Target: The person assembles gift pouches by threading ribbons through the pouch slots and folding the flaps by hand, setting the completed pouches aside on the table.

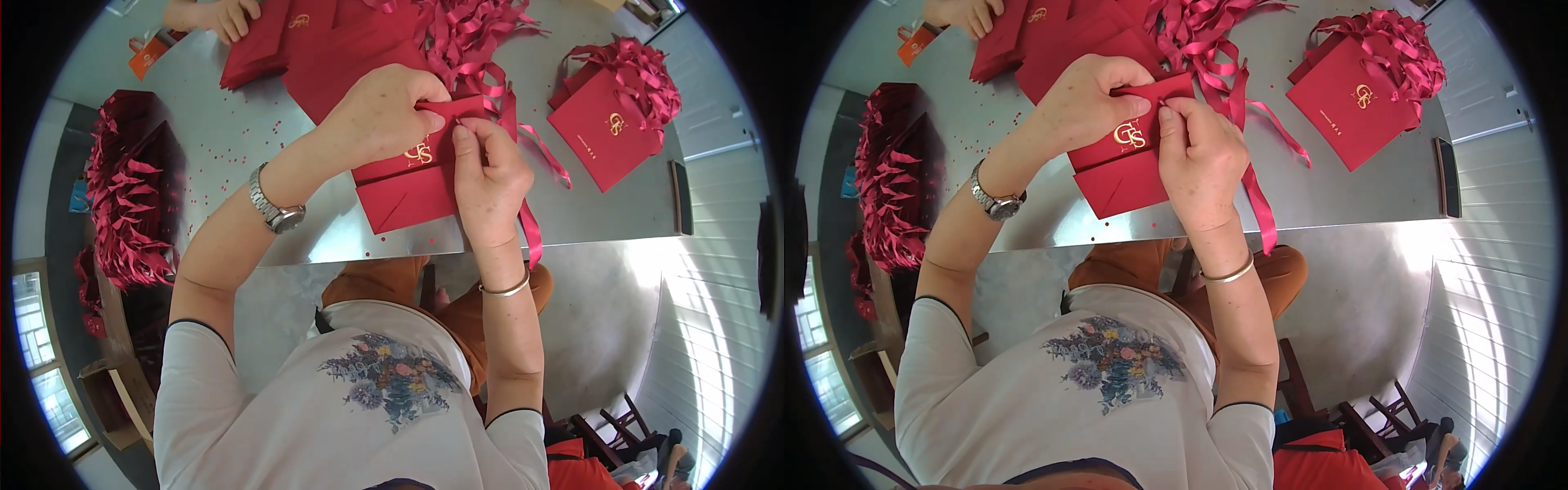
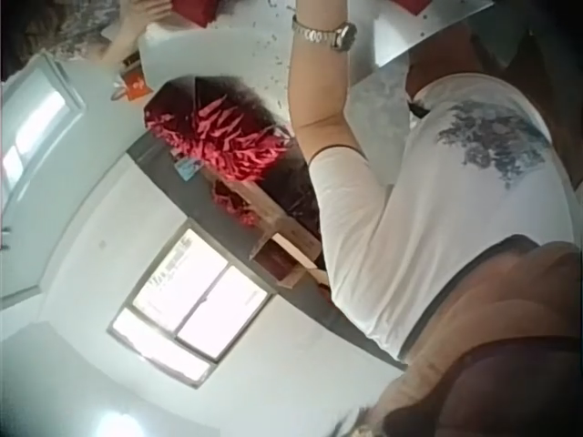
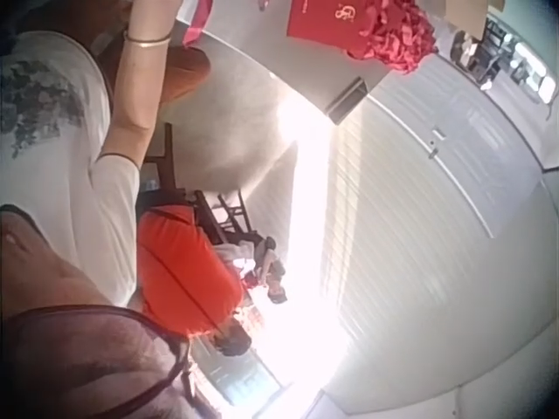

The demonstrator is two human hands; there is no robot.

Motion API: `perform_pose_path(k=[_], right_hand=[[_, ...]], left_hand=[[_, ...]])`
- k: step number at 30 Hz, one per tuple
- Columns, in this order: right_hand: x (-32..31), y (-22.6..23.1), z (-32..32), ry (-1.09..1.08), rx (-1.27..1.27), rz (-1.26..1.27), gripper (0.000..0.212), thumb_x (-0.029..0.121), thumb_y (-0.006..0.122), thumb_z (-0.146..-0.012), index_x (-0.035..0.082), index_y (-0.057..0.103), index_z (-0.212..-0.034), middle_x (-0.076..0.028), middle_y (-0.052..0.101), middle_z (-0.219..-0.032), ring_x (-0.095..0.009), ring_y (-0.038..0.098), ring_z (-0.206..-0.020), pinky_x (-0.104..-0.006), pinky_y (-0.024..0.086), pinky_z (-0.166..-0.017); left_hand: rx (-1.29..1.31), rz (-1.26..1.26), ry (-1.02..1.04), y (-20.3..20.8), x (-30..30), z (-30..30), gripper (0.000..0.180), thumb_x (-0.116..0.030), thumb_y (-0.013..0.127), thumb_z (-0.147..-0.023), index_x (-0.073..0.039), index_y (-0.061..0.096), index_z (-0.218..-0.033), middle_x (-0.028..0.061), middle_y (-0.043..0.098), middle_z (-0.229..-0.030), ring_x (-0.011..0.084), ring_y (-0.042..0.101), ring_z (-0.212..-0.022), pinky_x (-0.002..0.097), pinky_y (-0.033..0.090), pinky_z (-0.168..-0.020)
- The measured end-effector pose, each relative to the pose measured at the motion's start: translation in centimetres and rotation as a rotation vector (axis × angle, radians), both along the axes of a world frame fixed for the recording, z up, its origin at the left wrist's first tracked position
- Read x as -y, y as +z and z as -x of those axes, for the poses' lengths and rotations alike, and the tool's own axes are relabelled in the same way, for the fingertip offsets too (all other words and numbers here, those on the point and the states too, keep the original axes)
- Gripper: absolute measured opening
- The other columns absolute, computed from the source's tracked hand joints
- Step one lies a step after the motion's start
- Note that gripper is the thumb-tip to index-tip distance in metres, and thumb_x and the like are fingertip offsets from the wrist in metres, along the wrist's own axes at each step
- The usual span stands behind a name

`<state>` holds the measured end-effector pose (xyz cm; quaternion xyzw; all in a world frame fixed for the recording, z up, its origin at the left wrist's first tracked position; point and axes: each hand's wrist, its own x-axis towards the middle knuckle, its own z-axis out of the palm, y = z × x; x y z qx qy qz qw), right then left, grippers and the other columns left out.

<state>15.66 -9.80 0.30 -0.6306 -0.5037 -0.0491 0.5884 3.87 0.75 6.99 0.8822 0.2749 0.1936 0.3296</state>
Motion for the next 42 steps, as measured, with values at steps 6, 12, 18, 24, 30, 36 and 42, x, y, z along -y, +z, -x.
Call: perform_pose_path(k=[6, 12, 18, 24, 30, 36, 42], right_hand=[[-0.1, 0.3, -0.2, 0.007, 0.011, 0.081, 0.006, 0.011, 0.07, -0.082, 0.006, 0.067, -0.082, -0.01, 0.065, -0.071, -0.028, 0.063, -0.062, -0.0362, 0.05, -0.058], [-0.3, 0.7, -0.5, 0.008, 0.178, 0.057, 0.006, 0.01, 0.07, -0.08, 0.007, 0.065, -0.08, -0.009, 0.063, -0.068, -0.029, 0.061, -0.062, -0.0374, 0.048, -0.058], [-0.3, 1.1, -0.8, 0.005, 0.34, 0.007, 0.006, 0.008, 0.07, -0.078, 0.008, 0.064, -0.08, -0.008, 0.062, -0.067, -0.028, 0.059, -0.062, -0.0383, 0.046, -0.06], [0.0, 1.4, -0.7, 0.009, 0.335, 0.016, 0.006, 0.008, 0.069, -0.077, 0.007, 0.064, -0.079, -0.008, 0.061, -0.066, -0.028, 0.058, -0.062, -0.0379, 0.046, -0.06], [0.1, 3.0, -0.9, -0.014, 0.569, 0.138, 0.007, 0.007, 0.067, -0.074, 0.007, 0.06, -0.074, -0.01, 0.054, -0.059, -0.028, 0.057, -0.057, -0.0396, 0.045, -0.057], [0.1, 4.6, -0.2, 0.105, -0.076, 0.433, 0.01, 0.009, 0.065, -0.077, 0.001, 0.069, -0.081, -0.013, 0.064, -0.063, -0.028, 0.062, -0.058, -0.0341, 0.05, -0.06], [0.5, 3.6, -0.4, 0.218, -0.426, 0.459, 0.014, 0.012, 0.068, -0.081, -0.002, 0.07, -0.086, -0.01, 0.068, -0.068, -0.012, 0.062, -0.06, -0.0264, 0.049, -0.061]], left_hand=[[-0.046, 0.074, 0.068, 0.2, 0.7, 0.0, 0.021, -0.005, 0.066, -0.079, 0.005, 0.066, -0.097, 0.0135, 0.069, -0.081, 0.0166, 0.064, -0.072, 0.029, 0.05, -0.069], [-0.004, -0.058, 0.063, -0.6, 0.9, 0.3, 0.02, -0.005, 0.064, -0.078, 0.005, 0.067, -0.095, 0.0163, 0.07, -0.085, 0.0242, 0.068, -0.076, 0.032, 0.051, -0.071], [0.018, -0.148, 0.044, -0.4, 1.2, 0.3, 0.02, -0.006, 0.063, -0.077, 0.004, 0.067, -0.094, 0.0167, 0.069, -0.085, 0.0283, 0.068, -0.078, 0.0345, 0.052, -0.072], [0.003, -0.156, 0.066, -0.3, 1.7, 0.3, 0.019, -0.006, 0.063, -0.077, 0.002, 0.067, -0.094, 0.0177, 0.068, -0.085, 0.0312, 0.066, -0.076, 0.0361, 0.051, -0.069], [-0.01, -0.287, 0.033, -0.6, 2.0, 0.1, 0.011, -0.012, 0.058, -0.076, -0.003, 0.064, -0.08, 0.0149, 0.065, -0.073, 0.0361, 0.063, -0.07, 0.0476, 0.048, -0.061], [-0.049, -0.238, 0.016, -0.9, 2.0, 0.6, 0.018, -0.003, 0.062, -0.075, 0.0, 0.066, -0.092, 0.0178, 0.066, -0.083, 0.0358, 0.063, -0.074, 0.0403, 0.05, -0.065], [-0.017, -0.125, 0.007, -1.2, 2.0, 1.2, 0.022, -0.002, 0.064, -0.077, 0.003, 0.065, -0.099, 0.0164, 0.068, -0.087, 0.0285, 0.066, -0.079, 0.0351, 0.051, -0.071]])
